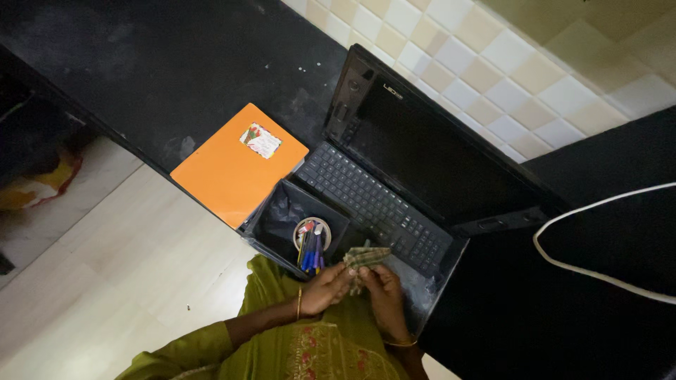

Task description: The person sits at a desk and repeatedly sharpens several pens using a handheld manual sharpener. They pick up each pen, rotate it while turning the sharpener, and then place it back into a container on the desk.

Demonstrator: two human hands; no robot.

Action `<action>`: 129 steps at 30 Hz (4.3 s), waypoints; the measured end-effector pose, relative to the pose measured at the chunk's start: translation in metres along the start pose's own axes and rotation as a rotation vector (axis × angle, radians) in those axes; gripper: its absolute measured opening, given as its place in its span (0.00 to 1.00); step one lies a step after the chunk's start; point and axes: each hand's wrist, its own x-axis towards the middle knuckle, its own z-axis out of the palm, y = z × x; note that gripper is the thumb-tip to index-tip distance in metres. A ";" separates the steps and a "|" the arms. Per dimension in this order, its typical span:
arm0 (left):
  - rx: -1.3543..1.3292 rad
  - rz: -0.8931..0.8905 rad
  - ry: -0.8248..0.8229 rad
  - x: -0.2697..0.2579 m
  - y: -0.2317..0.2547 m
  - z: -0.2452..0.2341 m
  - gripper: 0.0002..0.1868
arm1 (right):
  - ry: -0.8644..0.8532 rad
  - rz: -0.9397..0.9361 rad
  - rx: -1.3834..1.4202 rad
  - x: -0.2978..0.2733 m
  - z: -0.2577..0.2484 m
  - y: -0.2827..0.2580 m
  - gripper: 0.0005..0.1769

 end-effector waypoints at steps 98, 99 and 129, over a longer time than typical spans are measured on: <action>2.036 0.487 0.160 0.007 0.038 -0.089 0.23 | 0.389 0.109 -0.449 0.002 -0.064 0.069 0.23; 2.031 0.545 0.167 0.007 0.041 -0.091 0.24 | 0.369 0.145 -0.465 0.004 -0.065 0.070 0.23; 1.975 0.644 -0.205 0.038 0.039 -0.125 0.19 | 0.600 0.009 -0.795 -0.022 -0.101 0.010 0.22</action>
